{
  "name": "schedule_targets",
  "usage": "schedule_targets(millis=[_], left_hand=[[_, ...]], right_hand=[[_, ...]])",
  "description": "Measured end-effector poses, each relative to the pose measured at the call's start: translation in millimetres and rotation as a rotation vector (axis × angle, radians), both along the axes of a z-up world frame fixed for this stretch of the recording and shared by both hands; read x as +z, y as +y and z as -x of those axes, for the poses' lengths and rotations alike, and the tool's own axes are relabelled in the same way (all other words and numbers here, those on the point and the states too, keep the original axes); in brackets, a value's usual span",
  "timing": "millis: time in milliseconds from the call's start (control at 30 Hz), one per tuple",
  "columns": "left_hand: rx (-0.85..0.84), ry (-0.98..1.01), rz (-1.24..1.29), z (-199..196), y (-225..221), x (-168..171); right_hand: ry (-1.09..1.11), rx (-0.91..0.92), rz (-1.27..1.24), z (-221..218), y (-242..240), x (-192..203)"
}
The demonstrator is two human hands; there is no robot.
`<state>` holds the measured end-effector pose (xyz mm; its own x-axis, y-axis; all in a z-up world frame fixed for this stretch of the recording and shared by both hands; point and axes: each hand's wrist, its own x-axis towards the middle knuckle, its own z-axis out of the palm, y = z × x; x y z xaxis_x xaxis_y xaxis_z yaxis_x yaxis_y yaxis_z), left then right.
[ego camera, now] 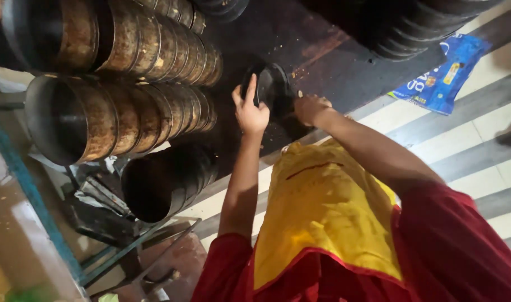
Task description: Scraping residue from circular baking containers using a spatula.
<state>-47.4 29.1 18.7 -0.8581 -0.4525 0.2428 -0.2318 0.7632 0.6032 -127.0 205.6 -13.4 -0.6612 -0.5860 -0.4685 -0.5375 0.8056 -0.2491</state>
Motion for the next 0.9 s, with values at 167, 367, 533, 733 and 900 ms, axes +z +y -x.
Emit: schedule_targets(millis=[167, 367, 533, 733, 900], left_hand=[[-0.112, -0.176, 0.040, 29.7, -10.6, 22.1], [-0.130, -0.273, 0.113, 40.7, -2.1, 11.3], [-0.056, -0.116, 0.052, 10.1, 0.6, 3.2], [-0.063, 0.068, 0.006, -14.1, 13.5, 8.3], [-0.087, -0.100, -0.063, 22.1, -21.8, 0.2]], right_hand=[[0.030, -0.070, -0.040, 23.7, 28.0, 41.7], [-0.070, -0.257, 0.110, 24.9, 5.2, 37.3], [-0.095, -0.232, 0.151, 10.0, -0.9, -21.2], [-0.155, -0.106, 0.030, 3.1, 7.0, 19.4], [-0.042, -0.073, 0.026, -3.1, -1.2, 16.1]])
